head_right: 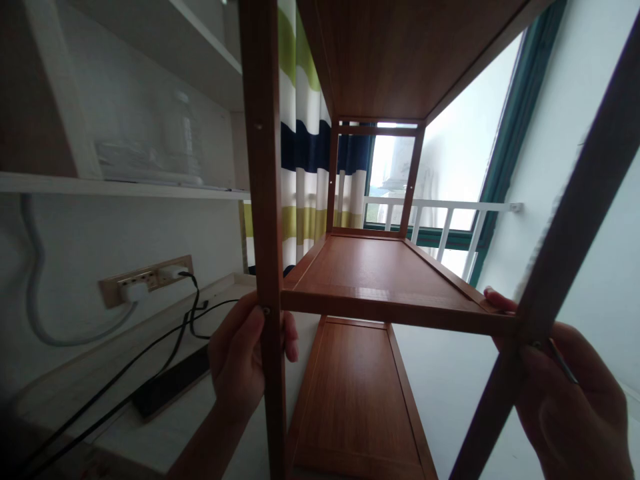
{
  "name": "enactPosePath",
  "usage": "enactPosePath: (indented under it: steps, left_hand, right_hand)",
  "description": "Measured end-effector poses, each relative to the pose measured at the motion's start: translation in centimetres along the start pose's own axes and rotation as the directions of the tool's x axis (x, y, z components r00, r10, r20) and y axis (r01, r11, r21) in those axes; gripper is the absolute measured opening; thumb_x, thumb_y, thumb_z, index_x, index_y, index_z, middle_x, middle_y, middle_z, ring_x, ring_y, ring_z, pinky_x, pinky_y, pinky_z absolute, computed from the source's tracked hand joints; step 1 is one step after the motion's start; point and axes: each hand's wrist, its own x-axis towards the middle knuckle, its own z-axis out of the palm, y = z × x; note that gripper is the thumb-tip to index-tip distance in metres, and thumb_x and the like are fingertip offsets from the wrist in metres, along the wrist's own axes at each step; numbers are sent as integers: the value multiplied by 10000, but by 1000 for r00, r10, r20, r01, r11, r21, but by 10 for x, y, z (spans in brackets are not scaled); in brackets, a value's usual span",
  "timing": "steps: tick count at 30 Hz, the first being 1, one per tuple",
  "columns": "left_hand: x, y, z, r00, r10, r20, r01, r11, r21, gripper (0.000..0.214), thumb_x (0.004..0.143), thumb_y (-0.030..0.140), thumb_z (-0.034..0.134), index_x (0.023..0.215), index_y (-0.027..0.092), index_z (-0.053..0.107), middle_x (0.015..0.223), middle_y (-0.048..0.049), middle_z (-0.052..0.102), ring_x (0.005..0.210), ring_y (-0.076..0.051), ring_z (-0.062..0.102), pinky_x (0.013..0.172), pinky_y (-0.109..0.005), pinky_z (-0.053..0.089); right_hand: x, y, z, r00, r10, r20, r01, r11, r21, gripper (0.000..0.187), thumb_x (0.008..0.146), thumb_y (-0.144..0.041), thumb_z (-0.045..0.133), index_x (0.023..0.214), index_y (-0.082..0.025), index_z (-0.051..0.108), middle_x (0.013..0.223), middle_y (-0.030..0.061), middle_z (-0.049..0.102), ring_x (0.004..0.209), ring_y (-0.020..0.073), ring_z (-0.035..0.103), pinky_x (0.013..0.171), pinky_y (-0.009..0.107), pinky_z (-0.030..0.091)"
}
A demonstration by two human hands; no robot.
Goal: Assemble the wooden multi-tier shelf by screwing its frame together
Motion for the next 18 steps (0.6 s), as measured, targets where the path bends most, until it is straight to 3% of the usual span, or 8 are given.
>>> enactPosePath:
  steps: [7,14,18]
  left_hand:
    - [1,0,-1,999,30,24,-30,1000,-1,215,875,345,438,954,185,558,584,17,594,435,-97,534,383,-179,421]
    - [11,-3,-12,966,-37,256,13,995,95,365,910,419,317,1103,170,502,739,-38,643,601,-144,602,549,-257,484]
    - [12,-3,-11,969,-6,247,-8,998,56,319,911,398,337,1002,162,532,764,-38,627,643,-155,619,532,-245,479]
  right_hand:
    - [1,4,0,999,22,-32,-21,999,50,140,671,-280,694,799,-262,640,984,62,657,1104,308,516,1015,542,350]
    - [-2,3,1,999,24,-45,-22,999,40,159,681,-294,692,830,-260,649,1043,61,629,1118,312,502,1003,546,370]
    - [-1,12,-6,999,-38,6,38,998,44,203,689,-302,685,885,-264,647,1075,64,617,1144,322,476,997,556,369]
